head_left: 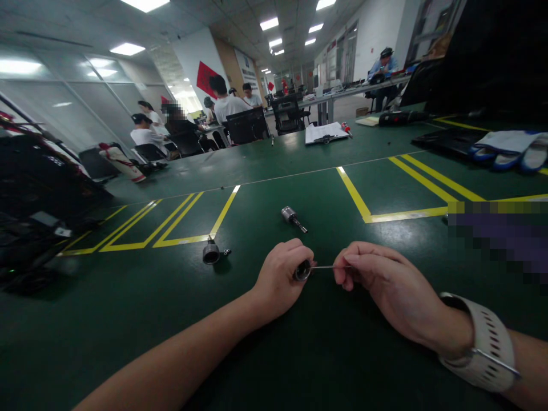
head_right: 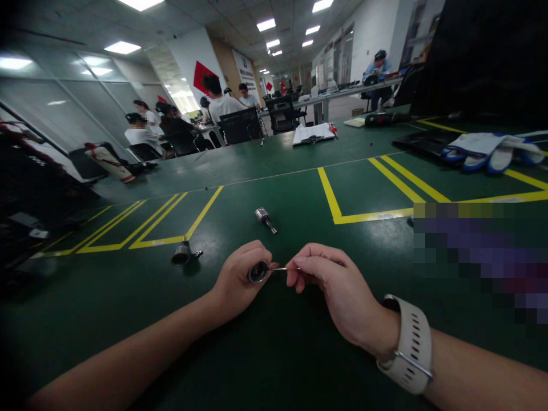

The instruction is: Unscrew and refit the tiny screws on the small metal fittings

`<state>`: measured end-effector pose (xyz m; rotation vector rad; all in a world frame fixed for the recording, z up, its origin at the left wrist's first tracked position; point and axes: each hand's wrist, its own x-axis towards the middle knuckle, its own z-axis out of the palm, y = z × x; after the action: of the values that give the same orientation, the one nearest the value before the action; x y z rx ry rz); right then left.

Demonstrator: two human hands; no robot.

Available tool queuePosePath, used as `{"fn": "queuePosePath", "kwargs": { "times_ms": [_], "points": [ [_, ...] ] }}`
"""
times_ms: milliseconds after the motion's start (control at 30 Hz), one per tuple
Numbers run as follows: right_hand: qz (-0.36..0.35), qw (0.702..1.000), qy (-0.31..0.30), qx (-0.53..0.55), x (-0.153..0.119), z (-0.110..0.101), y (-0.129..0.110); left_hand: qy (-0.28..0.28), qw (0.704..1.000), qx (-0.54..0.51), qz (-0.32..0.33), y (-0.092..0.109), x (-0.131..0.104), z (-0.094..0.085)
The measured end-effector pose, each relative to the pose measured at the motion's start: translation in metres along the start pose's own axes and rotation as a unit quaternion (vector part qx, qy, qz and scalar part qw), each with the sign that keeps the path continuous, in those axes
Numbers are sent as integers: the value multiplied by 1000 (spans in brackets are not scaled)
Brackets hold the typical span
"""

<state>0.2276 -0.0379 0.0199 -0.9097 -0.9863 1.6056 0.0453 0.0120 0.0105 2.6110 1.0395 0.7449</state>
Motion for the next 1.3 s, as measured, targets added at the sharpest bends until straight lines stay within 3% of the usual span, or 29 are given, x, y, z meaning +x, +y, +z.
{"fn": "queuePosePath", "kwargs": {
  "times_ms": [267,633,833,1033,1300],
  "points": [
    [4,999,-11,44,1,-3,1,23,997,-69,19,-3,0,-1],
    [-27,996,1,-81,-1,0,3,-23,999,40,-2,-2,-1,1],
    [16,1000,0,2,1,-2,0,-11,1000,3,6,-2,-1,1],
    [8,999,-14,28,3,-4,2,26,998,-55,11,-3,0,1],
    [4,999,9,42,1,-3,1,28,999,-25,-26,-1,2,0]
  ]
}}
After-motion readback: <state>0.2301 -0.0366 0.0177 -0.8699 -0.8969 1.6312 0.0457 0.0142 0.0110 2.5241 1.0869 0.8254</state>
